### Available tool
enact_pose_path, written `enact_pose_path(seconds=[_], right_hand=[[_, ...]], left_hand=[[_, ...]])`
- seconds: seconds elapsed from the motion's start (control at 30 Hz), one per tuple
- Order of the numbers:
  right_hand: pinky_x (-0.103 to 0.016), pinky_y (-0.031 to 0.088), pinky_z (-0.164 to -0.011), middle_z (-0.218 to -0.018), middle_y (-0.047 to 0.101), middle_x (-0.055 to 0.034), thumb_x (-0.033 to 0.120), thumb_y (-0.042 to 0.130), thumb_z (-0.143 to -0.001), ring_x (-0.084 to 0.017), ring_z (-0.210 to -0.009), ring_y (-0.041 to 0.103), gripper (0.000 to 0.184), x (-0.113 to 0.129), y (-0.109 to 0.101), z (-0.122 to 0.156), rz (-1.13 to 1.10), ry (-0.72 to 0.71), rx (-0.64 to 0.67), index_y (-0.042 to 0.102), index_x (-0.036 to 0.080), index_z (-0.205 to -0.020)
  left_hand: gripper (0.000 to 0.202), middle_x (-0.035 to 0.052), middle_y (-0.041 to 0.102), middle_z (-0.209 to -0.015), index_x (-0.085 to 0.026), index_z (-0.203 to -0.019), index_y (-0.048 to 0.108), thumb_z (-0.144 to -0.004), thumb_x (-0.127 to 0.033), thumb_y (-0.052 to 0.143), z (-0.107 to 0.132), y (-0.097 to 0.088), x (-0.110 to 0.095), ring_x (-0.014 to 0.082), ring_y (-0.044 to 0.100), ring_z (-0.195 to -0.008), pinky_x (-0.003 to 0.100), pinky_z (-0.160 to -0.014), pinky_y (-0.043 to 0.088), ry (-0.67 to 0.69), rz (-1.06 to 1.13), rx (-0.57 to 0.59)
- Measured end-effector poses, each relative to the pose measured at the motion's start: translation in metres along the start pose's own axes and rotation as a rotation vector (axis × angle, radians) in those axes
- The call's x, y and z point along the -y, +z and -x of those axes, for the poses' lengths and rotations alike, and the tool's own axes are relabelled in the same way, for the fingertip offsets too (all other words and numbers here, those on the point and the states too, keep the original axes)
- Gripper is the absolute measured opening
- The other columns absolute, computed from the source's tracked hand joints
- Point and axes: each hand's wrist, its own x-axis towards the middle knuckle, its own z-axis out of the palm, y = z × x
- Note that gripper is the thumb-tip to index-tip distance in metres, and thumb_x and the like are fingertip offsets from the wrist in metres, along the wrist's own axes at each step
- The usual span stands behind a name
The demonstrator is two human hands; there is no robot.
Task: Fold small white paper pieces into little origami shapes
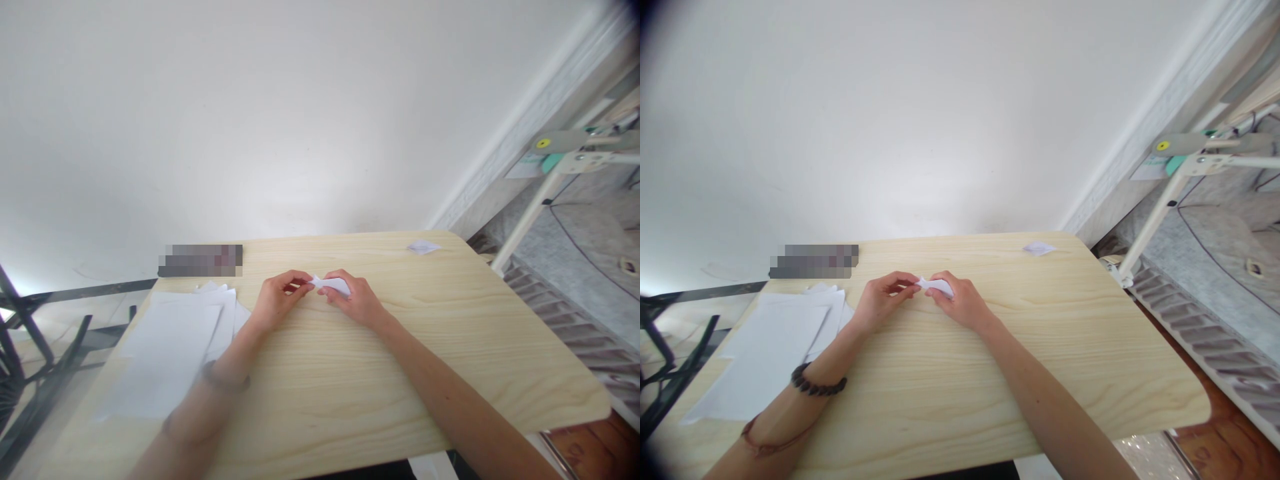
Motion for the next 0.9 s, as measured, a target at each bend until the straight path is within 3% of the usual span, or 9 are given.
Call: enact_pose_path(seconds=[0.23,0.57,0.9], right_hand=[[-0.024,0.046,-0.066,-0.089,0.067,-0.0038,0.033,0.048,-0.082,-0.014,-0.071,0.063,0.023,0.0006,0.0001,0.0000,0.038,-0.048,-0.008,0.051,0.022,-0.102],[-0.022,0.046,-0.062,-0.088,0.067,-0.0022,0.031,0.047,-0.083,-0.013,-0.067,0.062,0.022,0.0006,0.0011,0.0001,0.077,-0.086,-0.024,0.053,0.022,-0.103],[-0.022,0.044,-0.067,-0.094,0.065,-0.0011,0.028,0.047,-0.083,-0.012,-0.075,0.062,0.020,0.0004,0.0015,-0.0010,0.143,-0.173,-0.040,0.055,0.023,-0.101]], left_hand=[[0.022,0.0038,0.067,-0.086,-0.018,-0.085,0.064,-0.074,-0.036,0.057,0.0003,-0.0011,-0.0035,0.0153,0.062,-0.074,0.026,-0.068,0.049,0.022,-0.070,-0.003],[0.019,0.0014,0.065,-0.080,-0.018,-0.086,0.058,-0.074,-0.033,0.058,-0.0001,0.0012,0.0015,0.0142,0.062,-0.073,0.023,-0.061,0.050,0.095,-0.067,-0.054],[0.016,0.0025,0.064,-0.089,-0.018,-0.083,0.061,-0.076,-0.031,0.055,0.0002,-0.0003,-0.0011,0.0144,0.059,-0.082,0.023,-0.063,0.049,0.131,-0.112,0.026]])
